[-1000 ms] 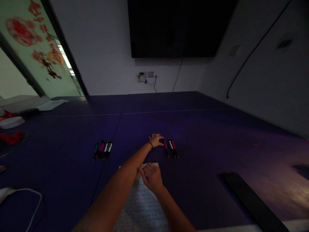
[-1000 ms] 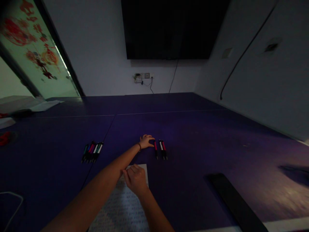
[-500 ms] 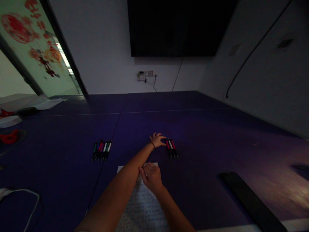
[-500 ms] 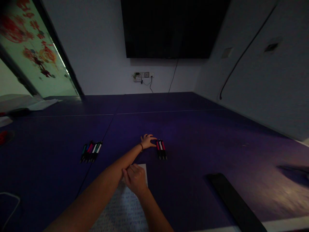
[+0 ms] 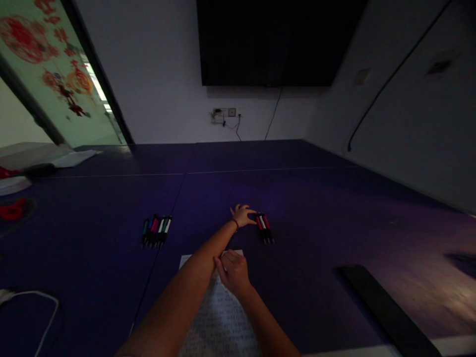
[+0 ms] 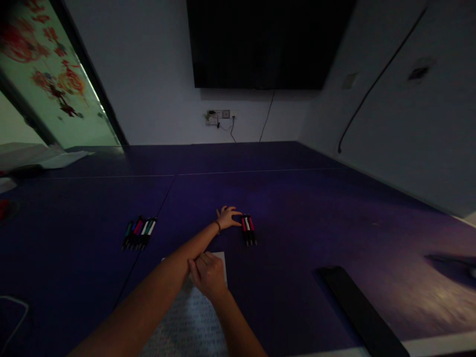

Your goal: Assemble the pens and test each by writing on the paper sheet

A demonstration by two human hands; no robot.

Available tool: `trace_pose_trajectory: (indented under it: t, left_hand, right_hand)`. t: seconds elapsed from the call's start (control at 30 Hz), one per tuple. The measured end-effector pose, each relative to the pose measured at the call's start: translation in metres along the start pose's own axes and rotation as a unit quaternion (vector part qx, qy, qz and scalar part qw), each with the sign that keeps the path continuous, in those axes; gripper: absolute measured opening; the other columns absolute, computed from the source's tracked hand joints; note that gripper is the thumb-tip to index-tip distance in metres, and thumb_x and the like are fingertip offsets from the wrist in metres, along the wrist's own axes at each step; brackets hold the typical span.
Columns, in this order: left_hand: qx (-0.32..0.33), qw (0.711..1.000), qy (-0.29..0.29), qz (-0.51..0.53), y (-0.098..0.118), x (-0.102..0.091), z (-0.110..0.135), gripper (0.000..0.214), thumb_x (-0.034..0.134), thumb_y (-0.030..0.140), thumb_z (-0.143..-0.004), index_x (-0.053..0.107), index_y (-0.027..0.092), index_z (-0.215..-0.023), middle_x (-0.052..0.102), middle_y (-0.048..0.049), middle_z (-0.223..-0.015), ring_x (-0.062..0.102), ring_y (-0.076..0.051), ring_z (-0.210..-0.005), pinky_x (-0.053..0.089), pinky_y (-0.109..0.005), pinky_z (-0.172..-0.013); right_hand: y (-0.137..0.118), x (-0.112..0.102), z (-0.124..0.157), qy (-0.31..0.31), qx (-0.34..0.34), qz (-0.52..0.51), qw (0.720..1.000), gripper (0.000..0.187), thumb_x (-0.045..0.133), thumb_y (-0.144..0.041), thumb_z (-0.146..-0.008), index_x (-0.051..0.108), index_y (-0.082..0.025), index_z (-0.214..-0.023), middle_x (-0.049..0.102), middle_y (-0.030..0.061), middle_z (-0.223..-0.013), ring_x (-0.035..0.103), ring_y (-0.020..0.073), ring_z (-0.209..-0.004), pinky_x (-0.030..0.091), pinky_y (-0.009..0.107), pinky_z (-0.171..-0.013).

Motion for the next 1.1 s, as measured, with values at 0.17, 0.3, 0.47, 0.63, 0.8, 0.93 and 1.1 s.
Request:
trace_pose_trajectory:
  t: [0.17, 0.3, 0.47, 0.63, 0.8, 0.93, 1.1]
  left_hand:
    - [-0.007, 1.0, -0.001, 0.005, 0.0, 0.0, 0.002, 0.054, 0.053, 0.06, -0.06, 0.045, 0.043, -0.111, 0.03, 0.0046, -0.132, 0.014, -0.033, -0.121, 0.008, -0.061, -0.091]
    - [-0.003, 1.0, 0.0, 0.013, 0.003, -0.003, 0.004, 0.059, 0.054, 0.06, -0.059, 0.042, 0.042, -0.114, 0.032, 0.0036, -0.132, 0.015, -0.033, -0.121, 0.01, -0.061, -0.091]
    - [-0.016, 0.993, 0.12, 0.013, -0.01, -0.041, 0.027, 0.049, 0.058, 0.044, -0.066, 0.049, 0.029, -0.112, 0.045, 0.0001, -0.122, 0.034, -0.02, -0.114, 0.027, -0.037, -0.096]
    - [-0.159, 0.96, 0.225, -0.037, -0.088, -0.097, 0.11, 0.03, 0.036, 0.027, -0.082, 0.055, 0.015, -0.102, 0.056, -0.0099, -0.102, 0.051, -0.018, -0.095, 0.038, -0.028, -0.083]
    - [-0.36, 0.902, 0.204, -0.125, -0.175, -0.121, 0.198, 0.025, 0.044, 0.028, -0.078, 0.058, 0.013, -0.092, 0.059, -0.0128, -0.094, 0.055, -0.021, -0.09, 0.042, -0.028, -0.073]
    - [-0.359, 0.908, 0.184, -0.111, -0.191, -0.117, 0.213, 0.02, 0.052, 0.026, -0.073, 0.06, 0.016, -0.088, 0.061, -0.0103, -0.094, 0.056, -0.019, -0.088, 0.042, -0.024, -0.072]
    - [-0.376, 0.904, 0.192, -0.072, -0.19, -0.114, 0.209, 0.023, 0.045, 0.013, -0.075, 0.059, 0.01, -0.093, 0.061, -0.017, -0.093, 0.056, -0.022, -0.092, 0.042, -0.027, -0.074]
  right_hand:
    - [0.0, -0.001, 0.0, 0.001, -0.001, -0.001, 1.0, 0.033, 0.039, -0.021, -0.083, 0.047, -0.017, -0.051, 0.047, 0.0006, -0.048, 0.042, 0.0101, -0.048, 0.028, 0.024, -0.045]
    - [0.0, 0.0, 0.001, -0.006, -0.009, -0.005, 1.0, 0.032, 0.039, -0.02, -0.083, 0.048, -0.017, -0.052, 0.048, 0.0012, -0.05, 0.043, 0.0105, -0.049, 0.029, 0.024, -0.047]
    - [0.004, 0.003, 0.003, -0.008, -0.016, -0.018, 1.0, 0.033, 0.037, -0.018, -0.083, 0.048, -0.017, -0.053, 0.046, 0.0005, -0.048, 0.042, 0.0106, -0.049, 0.029, 0.024, -0.049]
    - [0.008, 0.006, 0.006, -0.012, -0.013, -0.014, 1.0, 0.034, 0.037, -0.019, -0.084, 0.046, -0.017, -0.051, 0.045, 0.0003, -0.048, 0.041, 0.0101, -0.048, 0.027, 0.024, -0.048]
    - [0.011, 0.007, 0.005, -0.006, -0.009, -0.002, 1.0, 0.036, 0.035, -0.02, -0.085, 0.046, -0.017, -0.05, 0.045, 0.0002, -0.047, 0.041, 0.0098, -0.047, 0.027, 0.023, -0.048]
    - [0.015, 0.01, 0.006, -0.019, -0.003, -0.006, 1.0, 0.038, 0.034, -0.022, -0.085, 0.046, -0.017, -0.05, 0.047, 0.0008, -0.048, 0.043, 0.0096, -0.047, 0.028, 0.023, -0.048]
    - [0.025, 0.014, 0.01, -0.024, 0.041, -0.035, 0.998, 0.041, 0.034, -0.028, -0.085, 0.049, -0.017, -0.049, 0.049, 0.0013, -0.047, 0.045, 0.0091, -0.045, 0.03, 0.022, -0.048]
Point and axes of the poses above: each hand's wrist, its own z-axis away from the middle knuckle, its own x-axis out of the palm, y = z × x, the point moved 7 cm from there along -z, towards the middle knuckle
